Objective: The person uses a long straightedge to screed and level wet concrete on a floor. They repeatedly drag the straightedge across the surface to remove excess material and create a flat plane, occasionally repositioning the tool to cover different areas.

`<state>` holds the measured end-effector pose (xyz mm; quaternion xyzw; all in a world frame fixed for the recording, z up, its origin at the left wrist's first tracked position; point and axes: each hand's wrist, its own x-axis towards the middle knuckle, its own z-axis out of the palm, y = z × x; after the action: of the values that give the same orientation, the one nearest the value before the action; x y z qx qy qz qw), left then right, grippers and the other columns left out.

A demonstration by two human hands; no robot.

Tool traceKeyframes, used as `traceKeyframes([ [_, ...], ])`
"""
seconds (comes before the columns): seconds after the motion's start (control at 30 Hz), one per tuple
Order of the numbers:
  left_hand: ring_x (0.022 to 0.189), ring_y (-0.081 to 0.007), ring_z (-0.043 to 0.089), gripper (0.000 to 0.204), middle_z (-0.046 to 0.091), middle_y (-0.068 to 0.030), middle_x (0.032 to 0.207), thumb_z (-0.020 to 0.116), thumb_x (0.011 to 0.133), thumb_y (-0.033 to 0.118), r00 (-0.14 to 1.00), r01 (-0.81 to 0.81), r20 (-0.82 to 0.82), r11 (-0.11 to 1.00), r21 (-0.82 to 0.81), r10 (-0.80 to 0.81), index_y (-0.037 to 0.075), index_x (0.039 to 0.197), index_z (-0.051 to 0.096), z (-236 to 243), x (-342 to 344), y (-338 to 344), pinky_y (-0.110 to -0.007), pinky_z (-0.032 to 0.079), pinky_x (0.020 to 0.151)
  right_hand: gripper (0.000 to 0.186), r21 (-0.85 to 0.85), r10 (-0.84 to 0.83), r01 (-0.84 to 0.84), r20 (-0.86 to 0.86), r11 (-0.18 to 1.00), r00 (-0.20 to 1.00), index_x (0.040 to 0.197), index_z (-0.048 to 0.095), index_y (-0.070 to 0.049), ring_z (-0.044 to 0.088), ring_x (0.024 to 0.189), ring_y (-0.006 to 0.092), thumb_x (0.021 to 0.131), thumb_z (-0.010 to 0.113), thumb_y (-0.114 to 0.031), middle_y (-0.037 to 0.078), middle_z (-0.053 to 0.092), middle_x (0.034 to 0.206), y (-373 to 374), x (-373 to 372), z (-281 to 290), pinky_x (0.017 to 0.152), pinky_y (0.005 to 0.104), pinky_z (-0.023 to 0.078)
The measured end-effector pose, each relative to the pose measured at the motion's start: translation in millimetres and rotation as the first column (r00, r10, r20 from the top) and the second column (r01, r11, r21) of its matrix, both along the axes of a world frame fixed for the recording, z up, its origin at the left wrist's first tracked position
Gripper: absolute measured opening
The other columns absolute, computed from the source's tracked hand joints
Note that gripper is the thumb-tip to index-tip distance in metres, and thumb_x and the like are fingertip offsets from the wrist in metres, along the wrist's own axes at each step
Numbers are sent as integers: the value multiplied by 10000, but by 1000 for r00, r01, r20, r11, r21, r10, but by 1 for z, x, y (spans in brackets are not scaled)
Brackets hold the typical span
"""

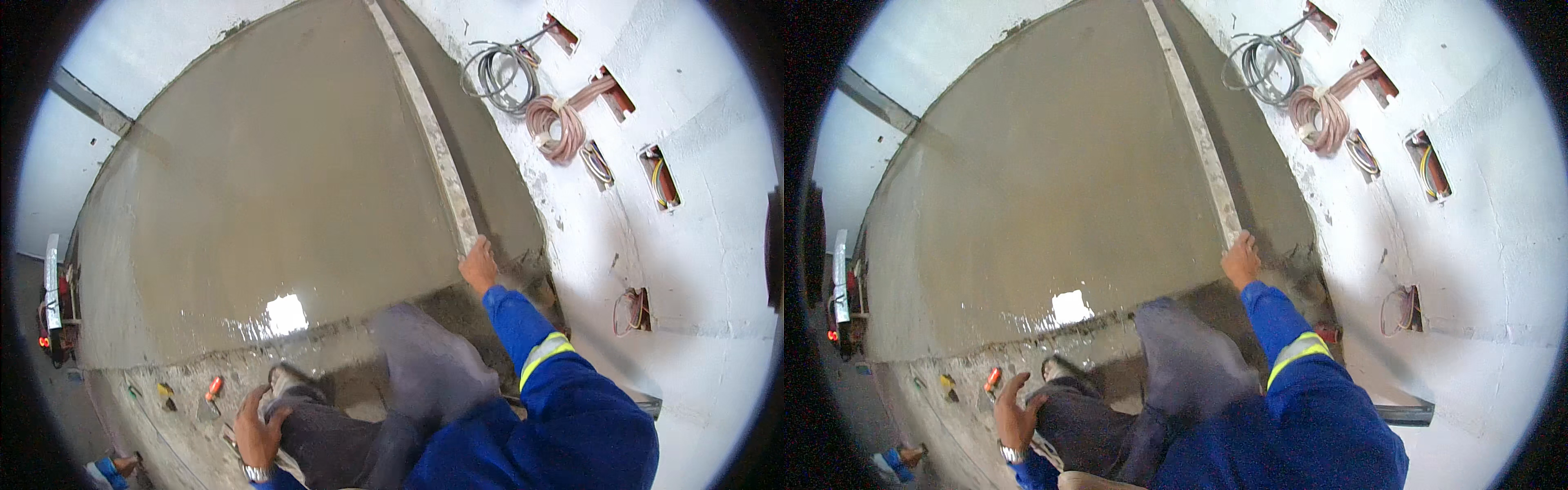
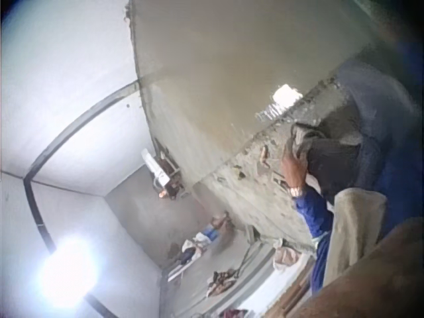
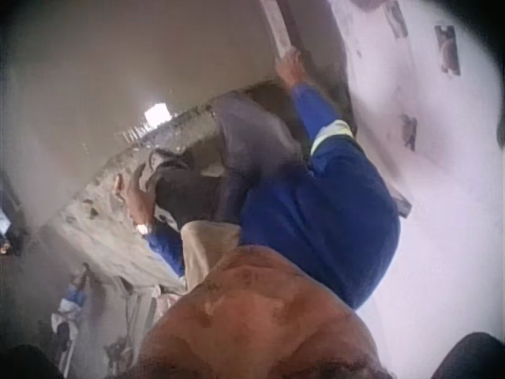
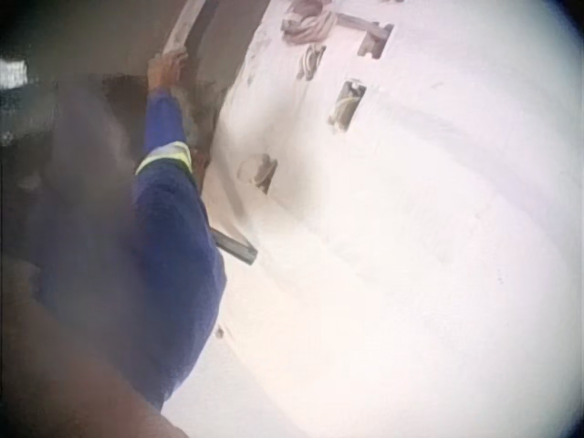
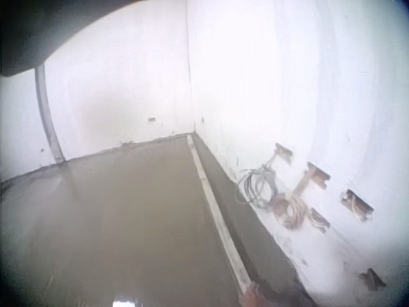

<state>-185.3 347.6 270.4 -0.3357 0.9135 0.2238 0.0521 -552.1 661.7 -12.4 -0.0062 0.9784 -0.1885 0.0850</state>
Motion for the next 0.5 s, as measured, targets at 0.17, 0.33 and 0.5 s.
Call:
traceKeyframes([
  [0.17, 1175, -365, 586, 702, 641, -215, 1203, 850, 649, 352, 960, -196, -190, 979, 60, 204, -12, 1204, 620, 47, 13, 98, -444, 432, 1022, 628, -41, 50, -51, -25, 998, 998, 1217, 360, 14, 515, 1142, 461, 768, 756, -176, 247, 477, 1235, 6, -8, -12, 932, 514, 477],
  [0.33, 1359, -415, 398, 701, 513, -173, 1399, 830, 652, 319, 990, -56, -136, 973, -225, 26, 57, 1256, 590, 40, -13, 149, -513, 335, 1107, 634, -81, -27, 30, 43, 996, 999, 1213, 386, 25, 517, 1158, 452, 754, 767, -192, 256, 483, 1241, -3, -9, 2, 950, 510, 474],
  [0.5, 1271, -451, 446, 558, 563, -133, 1313, 827, 690, 369, 940, 112, -289, 963, -247, -183, 111, 1157, 663, 6, -73, 135, -568, 415, 1013, 537, -82, -78, 80, 29, 993, 997, 1135, 517, 5, 588, 1078, 407, 709, 764, -209, 227, 589, 1142, 14, -24, 3, 910, 496, 501],
])
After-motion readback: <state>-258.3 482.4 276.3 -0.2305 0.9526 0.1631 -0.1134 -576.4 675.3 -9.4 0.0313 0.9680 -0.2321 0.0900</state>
